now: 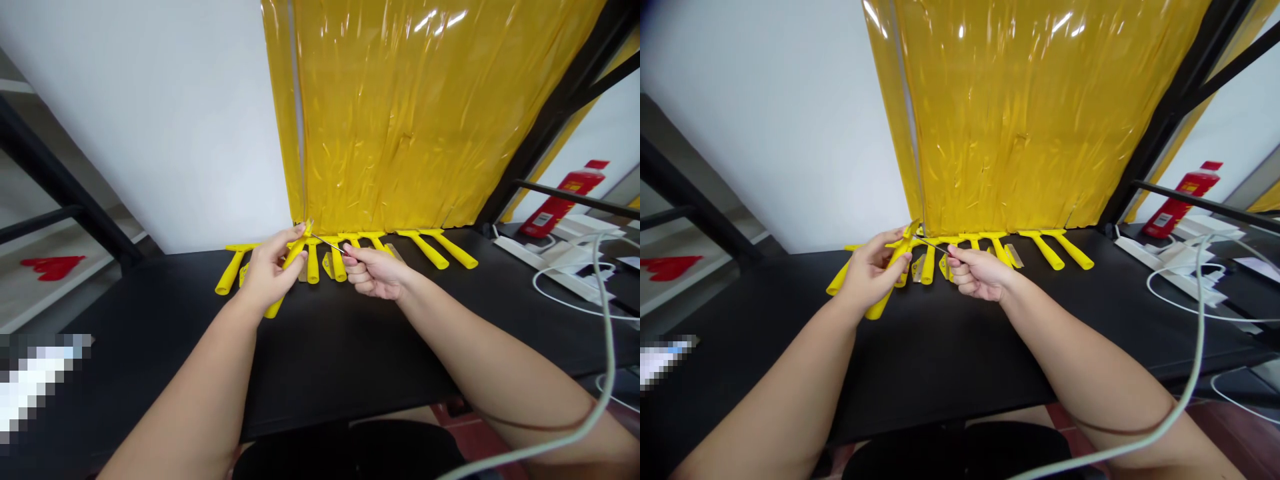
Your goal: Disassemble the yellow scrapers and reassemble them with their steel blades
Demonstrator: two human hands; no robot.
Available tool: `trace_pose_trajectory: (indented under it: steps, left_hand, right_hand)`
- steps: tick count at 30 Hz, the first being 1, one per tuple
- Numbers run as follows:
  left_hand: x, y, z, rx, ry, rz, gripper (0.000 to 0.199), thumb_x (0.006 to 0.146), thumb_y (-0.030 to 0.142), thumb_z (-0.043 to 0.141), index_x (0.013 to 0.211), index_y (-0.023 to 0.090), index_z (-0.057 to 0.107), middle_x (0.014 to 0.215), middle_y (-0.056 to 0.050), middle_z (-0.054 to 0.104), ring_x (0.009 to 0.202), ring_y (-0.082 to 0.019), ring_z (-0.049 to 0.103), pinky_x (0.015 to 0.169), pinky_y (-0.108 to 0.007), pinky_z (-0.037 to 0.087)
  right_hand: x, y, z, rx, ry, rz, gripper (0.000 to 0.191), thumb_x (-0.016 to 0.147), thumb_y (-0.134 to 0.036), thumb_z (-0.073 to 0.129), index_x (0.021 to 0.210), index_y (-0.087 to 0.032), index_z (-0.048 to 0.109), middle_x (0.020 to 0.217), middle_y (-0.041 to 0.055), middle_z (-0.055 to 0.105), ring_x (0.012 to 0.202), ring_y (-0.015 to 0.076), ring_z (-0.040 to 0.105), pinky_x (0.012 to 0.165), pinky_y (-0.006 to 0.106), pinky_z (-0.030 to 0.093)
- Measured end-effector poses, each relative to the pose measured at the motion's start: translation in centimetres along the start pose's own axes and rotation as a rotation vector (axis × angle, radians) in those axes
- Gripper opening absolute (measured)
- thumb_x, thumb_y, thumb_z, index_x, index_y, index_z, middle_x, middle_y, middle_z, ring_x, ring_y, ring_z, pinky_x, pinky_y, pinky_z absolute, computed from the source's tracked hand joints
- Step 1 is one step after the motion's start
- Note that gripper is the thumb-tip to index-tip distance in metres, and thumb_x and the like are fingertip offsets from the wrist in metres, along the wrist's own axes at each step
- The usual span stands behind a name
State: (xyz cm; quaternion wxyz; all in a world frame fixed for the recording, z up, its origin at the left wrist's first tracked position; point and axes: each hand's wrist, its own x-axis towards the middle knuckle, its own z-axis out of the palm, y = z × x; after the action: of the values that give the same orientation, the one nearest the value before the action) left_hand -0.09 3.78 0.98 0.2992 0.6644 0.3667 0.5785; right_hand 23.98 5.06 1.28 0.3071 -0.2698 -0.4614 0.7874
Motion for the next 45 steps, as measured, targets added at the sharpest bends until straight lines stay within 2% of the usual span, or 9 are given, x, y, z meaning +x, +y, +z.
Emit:
trace_pose_trajectory:
  steps: [4,8,14,19,24,29,33,38,45]
  left_hand:
    - [0.4,0.6,0.6,-0.093,0.090,-0.108,0.048,0.072,0.015,0.080,0.117,0.025,0.068,0.126,-0.008,0.070,0.055,-0.010,0.064,0.045,-0.024,0.049]
    - [1.5,0.1,0.5,-0.303,0.368,-0.343,0.046,0.073,0.013,0.076,0.113,0.026,0.057,0.105,-0.002,0.070,0.052,-0.010,0.063,0.044,-0.021,0.050]
    - [2.8,-0.9,-0.9,-0.490,0.413,-0.676,0.014,0.082,0.015,0.062,0.097,0.014,0.062,0.065,-0.003,0.063,0.044,-0.011,0.057,0.041,-0.020,0.046]
    - [2.6,-1.3,-0.6,-0.595,0.413,-0.734,0.009,0.087,0.013,0.056,0.091,0.012,0.064,0.067,-0.005,0.064,0.051,-0.011,0.060,0.048,-0.020,0.052]
    - [1.8,-0.8,1.4,-0.680,0.356,-0.646,0.010,0.086,0.012,0.068,0.093,0.016,0.062,0.082,-0.004,0.070,0.064,-0.011,0.066,0.062,-0.023,0.058]
    - [0.8,0.4,3.5,-0.732,0.246,-0.548,0.029,0.080,0.010,0.081,0.097,0.020,0.059,0.086,0.000,0.069,0.080,-0.015,0.071,0.081,-0.031,0.062]
    - [0.1,0.5,4.0,-0.727,0.157,-0.431,0.041,0.074,0.012,0.087,0.103,0.021,0.058,0.093,0.001,0.069,0.092,-0.015,0.071,0.091,-0.032,0.060]
    - [-0.1,0.0,3.7,-0.656,0.108,-0.455,0.047,0.071,0.012,0.088,0.102,0.021,0.053,0.090,0.002,0.069,0.092,-0.013,0.071,0.099,-0.035,0.058]
    - [-0.2,-0.1,3.5,-0.450,0.049,-0.492,0.048,0.068,0.017,0.084,0.104,0.021,0.053,0.078,0.007,0.063,0.069,-0.009,0.064,0.075,-0.027,0.057]
  right_hand:
    - [0.5,0.9,0.7,-0.261,0.157,-0.241,0.042,0.098,-0.056,0.061,0.077,-0.021,0.051,0.062,-0.0078,0.033,0.051,0.0095,0.027,0.045,0.021,0.025]
    - [0.9,2.0,1.0,-1.040,0.258,-0.487,0.026,0.100,-0.037,0.061,0.081,-0.019,0.063,0.082,0.0018,0.056,0.077,0.0160,0.053,0.071,0.029,0.043]
    - [0.5,3.5,2.1,-1.575,0.058,-0.283,0.022,0.098,-0.027,0.067,0.078,-0.018,0.064,0.089,0.0042,0.061,0.081,0.0171,0.055,0.073,0.030,0.041]
    - [0.6,3.5,2.1,-1.542,0.129,-0.301,0.018,0.097,-0.027,0.068,0.081,-0.019,0.066,0.087,0.0040,0.063,0.079,0.0174,0.056,0.071,0.030,0.040]
    - [0.9,3.0,2.3,-1.086,0.294,-0.476,0.011,0.100,-0.032,0.061,0.106,-0.023,0.064,0.086,0.0010,0.062,0.071,0.0158,0.056,0.069,0.032,0.045]
    - [1.0,3.9,3.4,-0.737,0.244,-0.477,0.047,0.084,-0.039,0.080,0.117,-0.026,0.049,0.099,-0.0001,0.057,0.073,0.0130,0.058,0.064,0.029,0.050]
    - [1.0,3.6,3.0,-0.673,0.216,-0.424,0.043,0.079,-0.031,0.081,0.108,-0.025,0.050,0.087,-0.0038,0.057,0.066,0.0111,0.056,0.060,0.026,0.050]
    - [-0.2,-0.1,-1.5,-0.855,0.498,-0.463,0.023,0.082,-0.025,0.075,0.102,-0.020,0.064,0.089,0.0032,0.068,0.068,0.0138,0.061,0.057,0.025,0.048]
    - [-2.5,-3.7,-10.6,-1.120,1.043,-0.035,0.008,0.079,-0.025,0.074,0.081,-0.017,0.072,0.076,0.0069,0.072,0.072,0.0205,0.067,0.062,0.028,0.048]
